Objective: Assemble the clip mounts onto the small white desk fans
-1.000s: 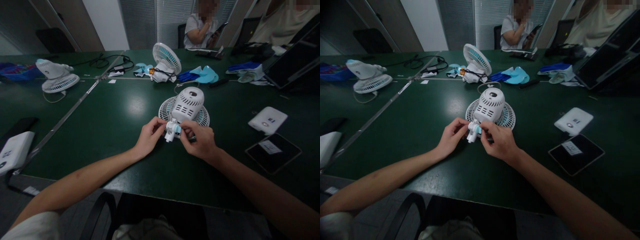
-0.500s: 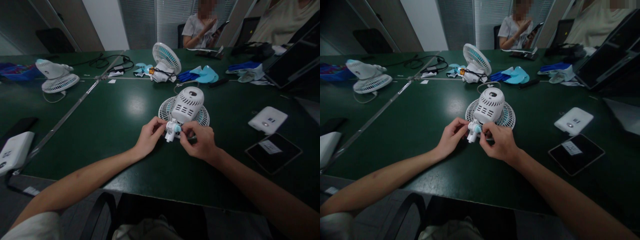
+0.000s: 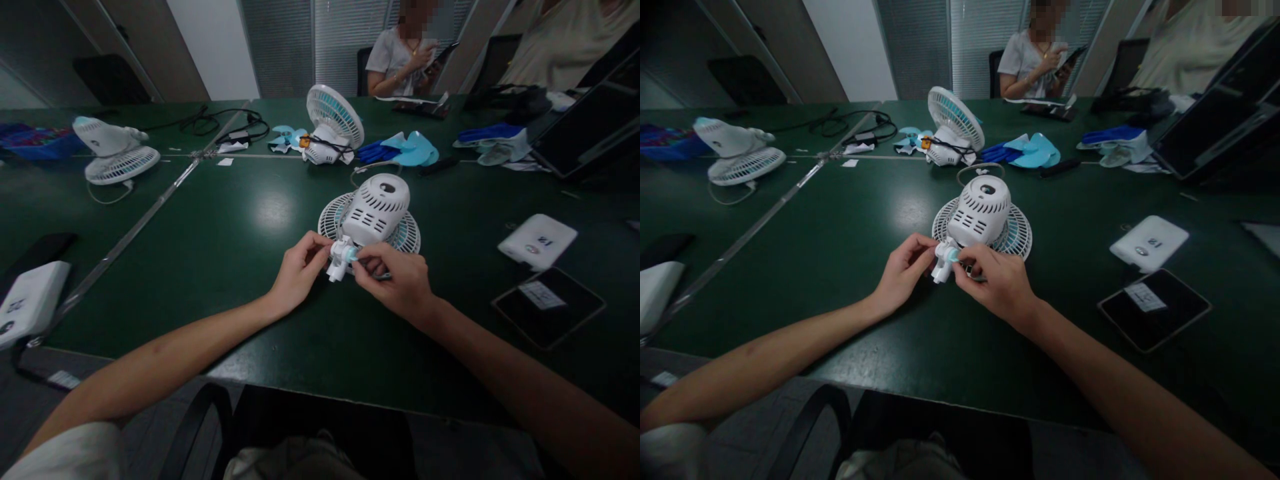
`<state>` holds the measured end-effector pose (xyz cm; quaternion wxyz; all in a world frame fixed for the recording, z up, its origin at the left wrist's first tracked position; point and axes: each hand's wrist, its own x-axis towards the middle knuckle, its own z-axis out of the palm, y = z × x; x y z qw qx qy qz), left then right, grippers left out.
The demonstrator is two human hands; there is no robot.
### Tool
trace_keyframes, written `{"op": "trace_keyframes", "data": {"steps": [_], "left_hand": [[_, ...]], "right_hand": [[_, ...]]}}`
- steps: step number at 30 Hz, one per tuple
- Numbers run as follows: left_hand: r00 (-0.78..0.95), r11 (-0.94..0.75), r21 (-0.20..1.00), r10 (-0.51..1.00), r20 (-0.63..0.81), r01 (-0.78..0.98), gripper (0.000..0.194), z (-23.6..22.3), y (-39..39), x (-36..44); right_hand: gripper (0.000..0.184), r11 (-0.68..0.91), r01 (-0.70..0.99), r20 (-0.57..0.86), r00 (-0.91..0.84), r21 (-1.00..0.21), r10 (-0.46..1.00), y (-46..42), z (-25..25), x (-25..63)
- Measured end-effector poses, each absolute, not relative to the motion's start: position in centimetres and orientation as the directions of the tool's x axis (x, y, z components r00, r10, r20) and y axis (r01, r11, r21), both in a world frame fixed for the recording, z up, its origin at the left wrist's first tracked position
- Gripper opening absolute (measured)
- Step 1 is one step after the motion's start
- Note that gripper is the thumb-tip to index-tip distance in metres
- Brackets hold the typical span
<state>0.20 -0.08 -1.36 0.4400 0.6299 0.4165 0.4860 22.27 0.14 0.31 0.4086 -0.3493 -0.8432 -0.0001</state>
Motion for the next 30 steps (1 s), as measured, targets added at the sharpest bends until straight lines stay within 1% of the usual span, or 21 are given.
{"op": "trace_keyframes", "data": {"steps": [3,7,9,11,13,14,17,20,25,28,30], "left_hand": [[0.195,-0.263,0.960,0.951,0.241,0.096,0.015,-1.26,-0.14,0.20],[0.209,-0.261,0.960,0.949,0.236,0.103,0.015,-1.15,-0.23,0.19],[0.206,-0.262,0.960,0.949,0.237,0.101,0.014,-1.17,-0.24,0.19],[0.204,-0.263,0.960,0.949,0.239,0.097,0.014,-1.21,-0.24,0.20],[0.202,-0.266,0.959,0.949,0.243,0.095,0.015,-1.24,-0.23,0.19],[0.202,-0.266,0.959,0.949,0.243,0.098,0.015,-1.24,-0.22,0.19],[0.200,-0.266,0.958,0.950,0.240,0.112,0.016,-1.17,-0.19,0.16],[0.196,-0.269,0.956,0.950,0.243,0.119,0.016,-1.09,-0.17,0.14],[0.191,-0.270,0.956,0.951,0.245,0.114,0.015,-1.14,-0.22,0.18],[0.192,-0.269,0.956,0.951,0.244,0.114,0.015,-1.20,-0.24,0.20],[0.196,-0.271,0.955,0.949,0.245,0.117,0.015,-1.20,-0.22,0.21]], "right_hand": [[0.010,0.747,0.598,0.685,-0.416,-0.289,0.598,0.13,0.40,22.23],[0.017,0.762,0.597,0.670,-0.461,-0.251,0.582,0.18,0.59,22.32],[0.013,0.761,0.592,0.669,-0.456,-0.265,0.587,0.17,0.55,22.38],[0.005,0.758,0.573,0.676,-0.427,-0.312,0.601,0.14,0.47,22.44],[0.017,0.764,0.545,0.686,-0.408,-0.346,0.602,0.12,0.42,22.52],[0.023,0.772,0.535,0.688,-0.416,-0.343,0.594,0.12,0.42,22.57],[0.027,0.806,0.526,0.681,-0.487,-0.272,0.547,0.14,0.50,22.73],[0.022,0.803,0.540,0.669,-0.503,-0.252,0.547,0.12,0.50,22.77],[0.015,0.775,0.567,0.677,-0.457,-0.279,0.577,0.11,0.20,22.52],[0.007,0.754,0.596,0.674,-0.438,-0.277,0.594,0.22,0.12,22.36],[0.008,0.747,0.610,0.667,-0.444,-0.264,0.598,0.27,0.18,22.30]]}}
